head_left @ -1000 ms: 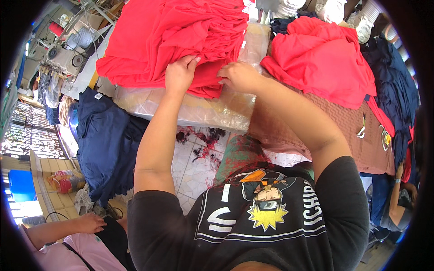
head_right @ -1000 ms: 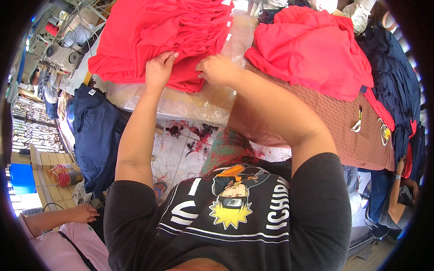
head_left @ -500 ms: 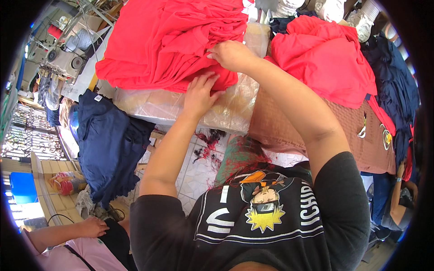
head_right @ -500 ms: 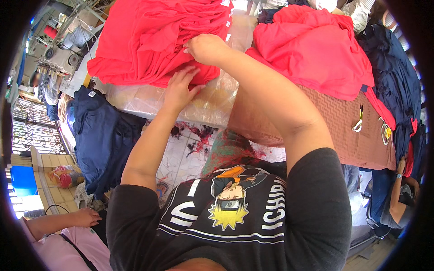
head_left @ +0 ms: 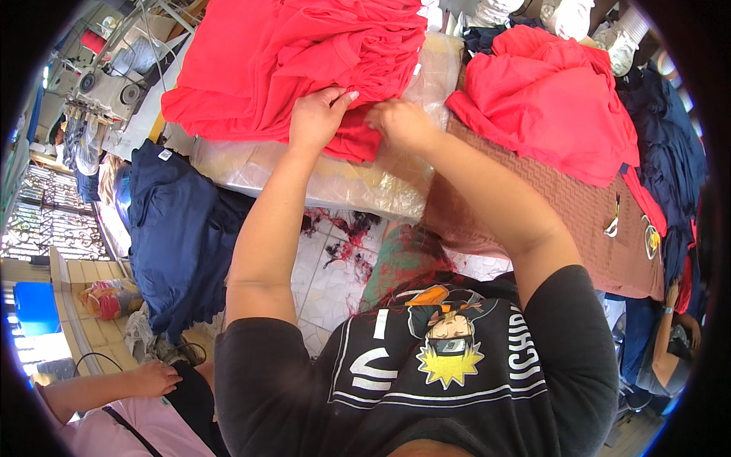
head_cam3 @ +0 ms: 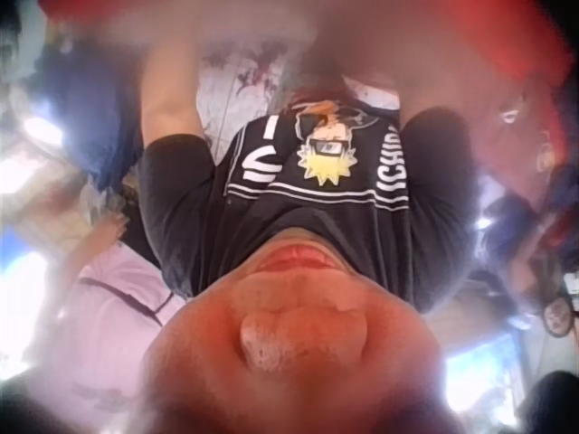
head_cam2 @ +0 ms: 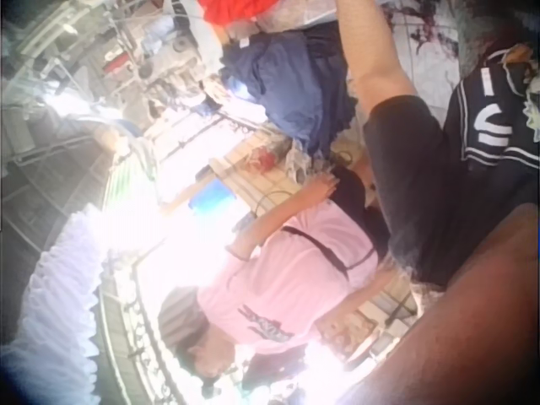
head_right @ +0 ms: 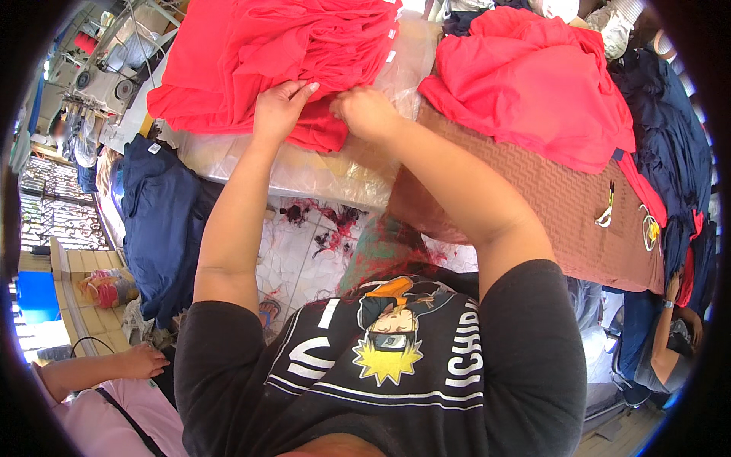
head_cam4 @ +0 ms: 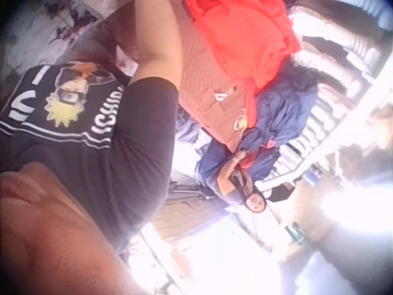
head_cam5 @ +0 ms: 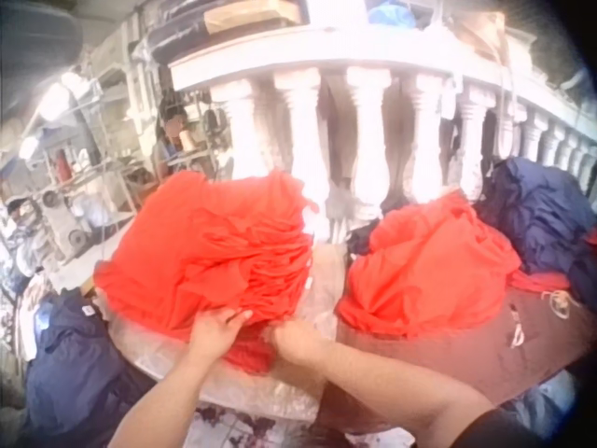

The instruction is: The person processes garments by hand and with a small blade, trimming loose threads from red shirts, stacking them, and writing notes in a logbook.

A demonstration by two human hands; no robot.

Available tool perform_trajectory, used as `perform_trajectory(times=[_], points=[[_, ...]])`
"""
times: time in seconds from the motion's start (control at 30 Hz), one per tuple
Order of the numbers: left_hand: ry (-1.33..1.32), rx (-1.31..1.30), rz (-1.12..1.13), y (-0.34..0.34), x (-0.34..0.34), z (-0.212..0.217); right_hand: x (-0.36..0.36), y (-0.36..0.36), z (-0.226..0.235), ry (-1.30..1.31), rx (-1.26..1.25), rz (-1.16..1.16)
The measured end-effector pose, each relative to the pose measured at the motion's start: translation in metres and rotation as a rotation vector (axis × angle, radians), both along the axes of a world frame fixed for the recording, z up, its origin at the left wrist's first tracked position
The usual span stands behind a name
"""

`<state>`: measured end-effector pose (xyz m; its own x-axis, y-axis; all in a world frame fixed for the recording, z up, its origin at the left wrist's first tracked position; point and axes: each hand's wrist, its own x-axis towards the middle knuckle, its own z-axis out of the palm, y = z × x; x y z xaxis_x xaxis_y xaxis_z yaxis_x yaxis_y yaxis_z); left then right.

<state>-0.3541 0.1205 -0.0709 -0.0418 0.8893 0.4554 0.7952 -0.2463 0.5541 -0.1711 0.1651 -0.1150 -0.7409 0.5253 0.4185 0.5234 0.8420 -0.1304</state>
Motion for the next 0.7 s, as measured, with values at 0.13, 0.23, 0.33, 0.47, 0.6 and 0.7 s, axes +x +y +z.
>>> perform_trajectory(times=[0.13,0.23,0.33,0.47,0.6,0.7], points=[[-0.179,0.168,0.027,-0.021,0.004,-0.011,-0.011,0.011,0.023,0.098,-0.058,-0.036],[-0.004,0.347,-0.086,-0.047,0.010,-0.037,-0.009,0.010,0.027,0.092,-0.076,-0.053],[0.279,0.339,-0.178,-0.057,0.015,-0.055,-0.012,0.013,0.025,0.063,-0.038,-0.066],[-0.055,0.035,-0.112,-0.041,0.010,-0.044,-0.008,0.010,0.027,0.051,-0.062,-0.092],[-0.053,0.011,0.007,-0.015,-0.010,-0.004,-0.010,-0.007,0.030,0.275,-0.024,-0.091],[-0.071,0.054,-0.023,-0.007,-0.016,0.001,-0.011,-0.035,0.029,0.276,0.028,0.018]])
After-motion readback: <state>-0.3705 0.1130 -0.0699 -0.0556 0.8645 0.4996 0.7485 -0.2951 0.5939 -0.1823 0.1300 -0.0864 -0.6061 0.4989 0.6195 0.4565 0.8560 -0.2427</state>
